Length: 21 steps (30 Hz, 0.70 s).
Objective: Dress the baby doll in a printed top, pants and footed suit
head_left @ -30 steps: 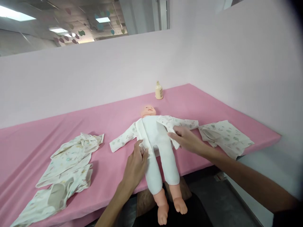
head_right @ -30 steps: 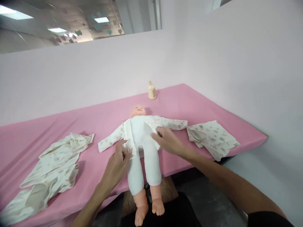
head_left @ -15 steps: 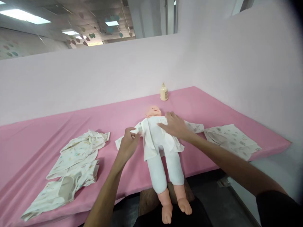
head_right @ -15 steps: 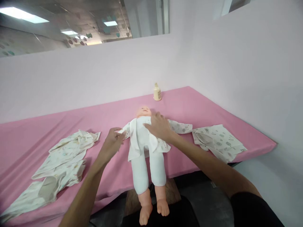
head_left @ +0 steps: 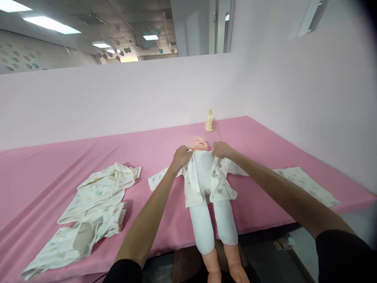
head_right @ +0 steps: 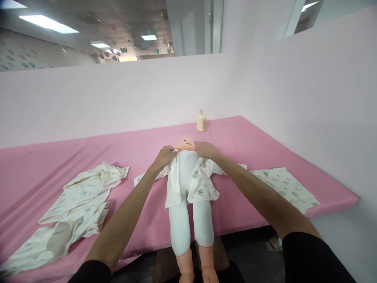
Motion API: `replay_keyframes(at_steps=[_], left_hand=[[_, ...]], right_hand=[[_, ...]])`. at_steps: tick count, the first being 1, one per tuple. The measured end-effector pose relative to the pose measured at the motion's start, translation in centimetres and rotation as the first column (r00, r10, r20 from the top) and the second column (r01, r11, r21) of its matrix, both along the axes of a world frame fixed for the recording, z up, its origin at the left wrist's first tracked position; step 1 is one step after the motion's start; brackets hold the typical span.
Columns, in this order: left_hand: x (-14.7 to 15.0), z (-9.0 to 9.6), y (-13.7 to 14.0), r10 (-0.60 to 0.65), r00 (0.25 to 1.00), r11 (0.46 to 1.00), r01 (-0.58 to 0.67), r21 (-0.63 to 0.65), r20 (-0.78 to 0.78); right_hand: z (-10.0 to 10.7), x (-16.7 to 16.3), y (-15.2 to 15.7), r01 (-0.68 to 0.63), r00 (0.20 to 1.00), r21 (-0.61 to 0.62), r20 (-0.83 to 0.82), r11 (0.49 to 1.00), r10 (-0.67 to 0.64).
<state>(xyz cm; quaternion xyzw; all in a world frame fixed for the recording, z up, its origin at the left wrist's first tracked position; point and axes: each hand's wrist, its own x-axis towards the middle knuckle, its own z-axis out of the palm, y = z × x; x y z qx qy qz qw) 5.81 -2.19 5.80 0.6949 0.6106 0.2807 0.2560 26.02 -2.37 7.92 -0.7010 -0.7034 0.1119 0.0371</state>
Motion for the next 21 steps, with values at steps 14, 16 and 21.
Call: replay_keyframes(at_steps=[14,16,21], left_hand=[[1.8,0.0,0.5,-0.128,0.987,0.985,0.116,0.126,0.096],[1.5,0.4,-0.4,-0.123,0.991,0.989,0.119,0.083,0.043],[0.9,1.2,-3.8,-0.140,0.986,0.990,0.137,-0.043,-0.085]], right_hand=[[-0.1,-3.3,0.7,-0.201,0.952,0.219,-0.186,0.955,0.243],[-0.2,-3.1,-0.1,-0.166,0.951,0.227,-0.221,0.960,0.217],[-0.9,-2.3,-3.7,0.025,0.927,0.258,-0.367,0.966,0.074]])
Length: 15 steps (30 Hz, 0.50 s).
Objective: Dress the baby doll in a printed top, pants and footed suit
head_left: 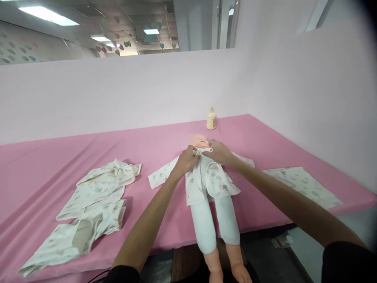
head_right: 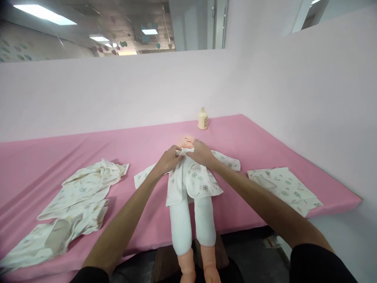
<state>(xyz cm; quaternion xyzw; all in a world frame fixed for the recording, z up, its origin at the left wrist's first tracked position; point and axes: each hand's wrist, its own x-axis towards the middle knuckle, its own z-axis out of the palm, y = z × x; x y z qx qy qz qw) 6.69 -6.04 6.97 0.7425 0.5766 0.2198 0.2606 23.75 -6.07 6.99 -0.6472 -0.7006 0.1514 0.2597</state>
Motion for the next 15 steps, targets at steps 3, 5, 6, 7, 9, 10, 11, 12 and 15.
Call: replay_keyframes(at_steps=[3,5,6,7,9,10,11,12,15], left_hand=[[0.2,0.2,-0.7,0.055,0.994,0.998,-0.053,0.019,-0.098],[0.5,0.1,-0.1,0.102,0.982,0.994,-0.097,0.044,-0.156],[0.7,-0.1,0.4,0.122,0.975,0.992,-0.113,0.058,-0.185],[0.9,-0.2,0.9,0.143,0.967,0.989,-0.130,0.074,-0.211],[1.2,-0.5,2.0,0.183,0.955,0.981,-0.161,0.109,-0.232],[1.2,-0.7,2.4,0.197,0.955,0.977,-0.172,0.127,-0.222],[1.3,-0.8,2.7,0.204,0.958,0.973,-0.176,0.147,-0.201],[1.3,-1.0,2.9,0.205,0.963,0.970,-0.176,0.165,-0.173],[1.3,-1.3,3.0,0.199,0.975,0.963,-0.176,0.206,-0.101]], right_hand=[[-0.6,0.4,-1.5,0.054,0.996,0.028,0.072,0.998,-0.056],[-0.7,0.7,-1.7,0.065,0.992,0.016,0.105,0.998,-0.067],[-0.5,0.8,-1.6,0.068,0.993,0.009,0.100,0.998,-0.068],[-0.3,0.9,-1.4,0.065,0.995,0.004,0.079,0.998,-0.065],[0.4,1.1,-1.2,0.044,0.999,0.001,0.001,0.999,-0.044],[0.8,1.3,-1.1,0.033,0.998,-0.004,-0.046,0.999,-0.033],[1.1,1.4,-1.2,0.019,0.995,-0.012,-0.093,1.000,-0.020],[1.4,1.5,-1.3,0.004,0.990,-0.021,-0.137,1.000,-0.006],[1.7,1.8,-1.5,-0.017,0.976,-0.036,-0.216,0.999,0.009]])
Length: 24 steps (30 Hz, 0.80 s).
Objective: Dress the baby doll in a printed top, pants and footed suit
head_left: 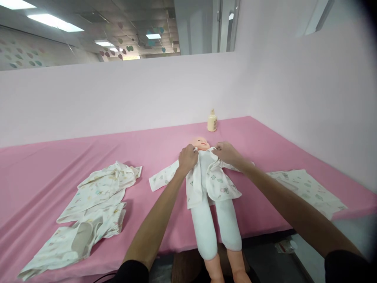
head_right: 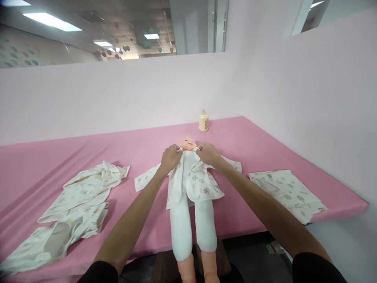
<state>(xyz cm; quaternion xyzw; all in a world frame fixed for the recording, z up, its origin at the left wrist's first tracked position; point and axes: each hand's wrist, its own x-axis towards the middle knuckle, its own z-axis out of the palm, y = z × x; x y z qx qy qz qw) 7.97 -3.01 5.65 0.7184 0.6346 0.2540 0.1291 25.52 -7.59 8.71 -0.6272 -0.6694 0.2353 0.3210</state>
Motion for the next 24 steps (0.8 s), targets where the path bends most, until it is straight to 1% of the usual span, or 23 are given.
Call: replay_keyframes(at_steps=[4,8,12,14,17,19,22,24], left_hand=[[0.0,-0.2,-0.3,0.021,0.996,0.998,-0.026,0.055,0.087],[0.0,-0.1,-0.2,0.065,0.982,0.990,-0.086,0.110,0.179],[-0.3,0.0,-0.2,0.079,0.962,0.983,-0.119,0.141,0.260],[-0.4,0.0,-0.2,0.076,0.954,0.981,-0.124,0.149,0.290],[-0.4,0.0,-0.2,0.057,0.946,0.982,-0.111,0.155,0.319],[-0.3,0.1,-0.3,0.035,0.943,0.984,-0.090,0.155,0.330],[-0.1,0.2,-0.5,0.000,0.941,0.987,-0.054,0.149,0.339],[0.0,0.2,-0.7,-0.026,0.940,0.991,-0.020,0.131,0.340]], right_hand=[[-0.4,0.0,0.2,0.007,1.000,0.018,-0.013,1.000,-0.006],[-0.8,-0.2,0.6,0.028,1.000,0.045,0.003,0.999,-0.028],[-1.1,0.3,0.3,0.075,0.992,0.091,0.098,0.993,-0.084],[-1.4,0.9,0.1,0.097,0.980,0.091,0.166,0.991,-0.111],[-1.7,1.9,-0.2,0.106,0.960,0.026,0.260,0.994,-0.109],[-1.7,2.3,-0.3,0.101,0.952,-0.009,0.291,0.995,-0.094],[-1.5,2.5,-0.5,0.082,0.961,-0.014,0.264,0.997,-0.076],[-1.5,2.4,-0.5,0.059,0.981,-0.013,0.188,0.998,-0.055]])
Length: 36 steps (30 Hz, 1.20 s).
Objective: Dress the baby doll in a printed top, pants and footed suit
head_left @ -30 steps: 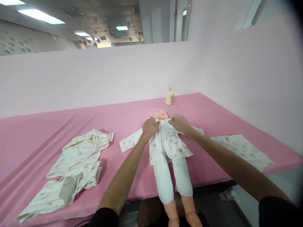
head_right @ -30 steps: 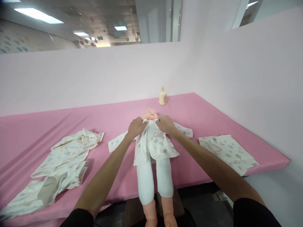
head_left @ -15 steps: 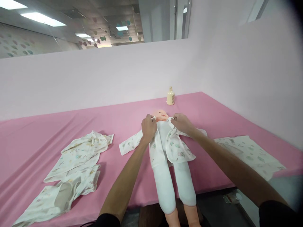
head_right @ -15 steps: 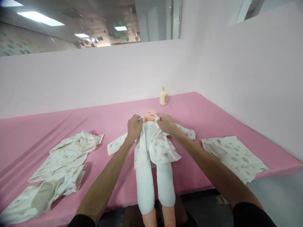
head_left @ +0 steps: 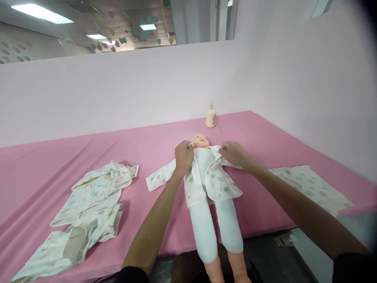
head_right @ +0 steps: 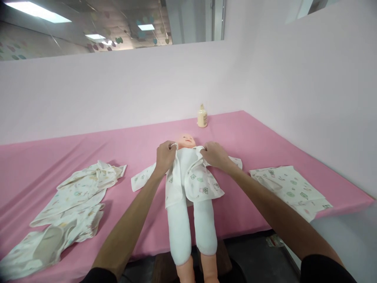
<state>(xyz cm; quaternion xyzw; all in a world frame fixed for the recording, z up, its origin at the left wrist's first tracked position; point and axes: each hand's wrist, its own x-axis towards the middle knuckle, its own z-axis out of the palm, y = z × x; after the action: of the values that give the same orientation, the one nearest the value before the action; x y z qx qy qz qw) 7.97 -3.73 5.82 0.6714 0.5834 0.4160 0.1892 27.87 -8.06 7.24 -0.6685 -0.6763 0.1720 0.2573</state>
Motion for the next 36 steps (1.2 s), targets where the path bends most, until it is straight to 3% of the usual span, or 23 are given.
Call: replay_keyframes(at_steps=[8,17,28,36], left_hand=[[-1.0,-0.4,-0.3,-0.170,0.979,0.977,0.183,-0.114,0.112],[-0.3,-1.3,-0.5,-0.146,0.966,0.987,0.158,-0.039,0.214],[1.0,-1.8,-1.7,-0.126,0.992,0.985,0.126,0.122,-0.007],[1.1,-2.3,-1.7,-0.154,0.986,0.970,0.162,0.179,-0.056]], right_hand=[[-0.8,-0.5,0.5,-0.029,0.961,-0.027,-0.276,0.999,0.021],[-0.8,-2.3,0.2,0.003,0.922,-0.019,-0.386,1.000,-0.010],[-2.3,-6.0,2.2,-0.042,0.958,0.192,-0.270,0.980,0.094],[-2.5,-6.3,2.4,-0.112,0.979,0.202,-0.147,0.973,0.143]])
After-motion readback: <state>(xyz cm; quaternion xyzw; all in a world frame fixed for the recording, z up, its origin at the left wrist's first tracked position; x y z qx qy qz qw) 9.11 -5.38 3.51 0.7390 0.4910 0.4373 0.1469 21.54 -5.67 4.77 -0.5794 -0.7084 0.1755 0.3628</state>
